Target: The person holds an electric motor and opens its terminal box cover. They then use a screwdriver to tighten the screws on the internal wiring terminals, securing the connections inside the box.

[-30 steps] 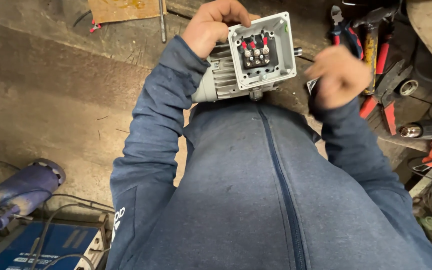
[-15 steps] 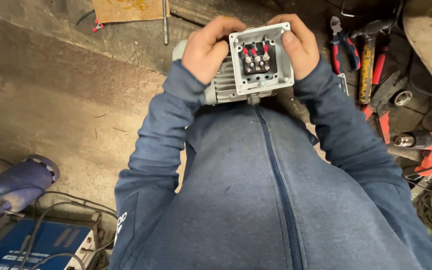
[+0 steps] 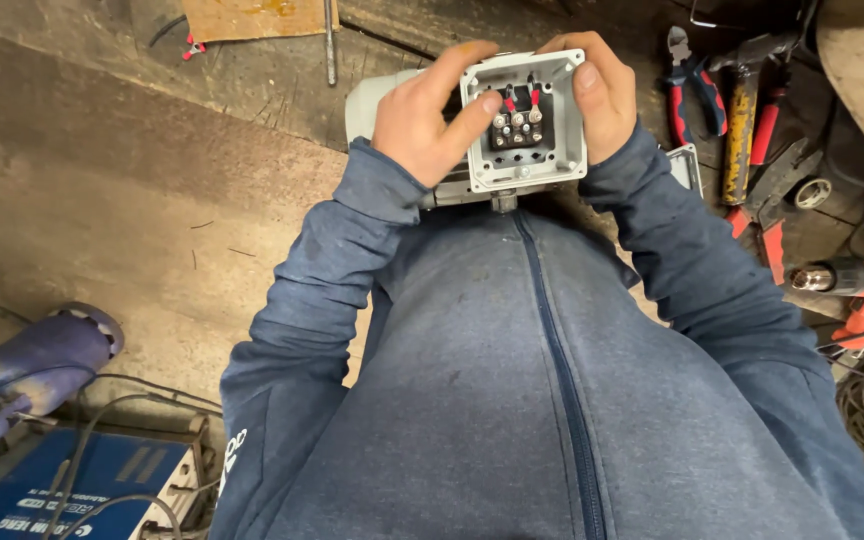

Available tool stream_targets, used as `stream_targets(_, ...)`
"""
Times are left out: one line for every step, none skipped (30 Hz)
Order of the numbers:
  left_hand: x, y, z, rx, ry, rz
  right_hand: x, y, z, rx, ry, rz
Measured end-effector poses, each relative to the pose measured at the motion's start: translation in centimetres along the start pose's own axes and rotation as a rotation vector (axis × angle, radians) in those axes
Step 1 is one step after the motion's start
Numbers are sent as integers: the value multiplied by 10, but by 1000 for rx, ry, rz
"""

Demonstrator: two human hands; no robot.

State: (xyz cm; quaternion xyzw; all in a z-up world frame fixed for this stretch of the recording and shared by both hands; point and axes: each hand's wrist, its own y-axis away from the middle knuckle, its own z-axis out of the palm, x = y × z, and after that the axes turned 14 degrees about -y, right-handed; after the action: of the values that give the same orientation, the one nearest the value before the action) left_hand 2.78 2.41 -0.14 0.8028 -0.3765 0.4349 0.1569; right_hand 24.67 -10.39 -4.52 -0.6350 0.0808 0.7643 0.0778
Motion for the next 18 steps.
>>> stream_targets(1, -1, 0, -22, -26, -2, -1, 0, 0, 3, 11, -8)
stream_targets(0, 0, 1, -24, -25, -2, 1, 0, 0, 4, 11, -7)
stream_targets(-1, 1, 2, -34, -49, -12, 2, 0, 0, 2, -15, -14)
stream_targets(-2, 1, 4, -46, -72, -20, 3, 0, -1, 1, -40, -22)
stream_targets(-3, 1, 5, -48, -72, -18, 3, 0, -1, 4, -39, -22)
stream_targets(-5, 1, 6, -34, -74, -13, 4, 0, -1, 10, -23, -24)
stream_targets(-6, 2, 7, -20, -76, -8, 4, -1, -1, 16, -6, -26)
stream_targets(-7, 1, 8, -20, -76, -8, 4, -1, -1, 15, -6, -25)
stream_targets(-7, 1, 8, -16, -71, -8, 4, -1, -1, 16, -15, -18)
stream_targets(-8, 0, 8, -11, -66, -6, 4, -2, -1, 17, -24, -13)
stream_targets(-7, -1, 7, -11, -66, -5, 4, -2, -1, 17, -24, -14)
stream_targets(-6, -1, 6, -13, -56, -8, 4, -2, -2, 18, -7, -15)
stream_targets(-6, -1, 6, -15, -45, -11, 4, -1, -3, 18, 10, -16)
stream_targets(-5, -2, 5, -12, -46, -13, 5, -2, -4, 15, 10, -16)
stream_targets(-5, -4, 4, -15, -44, -20, 7, -3, -4, 14, -16, -13)
stream_targets(-4, -4, 3, -20, -41, -28, 9, -2, -4, 15, -43, -8)
stream_targets(-4, -2, 2, -20, -42, -32, 10, -2, -4, 14, -45, -5)
stream_targets(-4, -3, 3, -23, -38, -29, 10, -2, -5, 24, -36, 3)
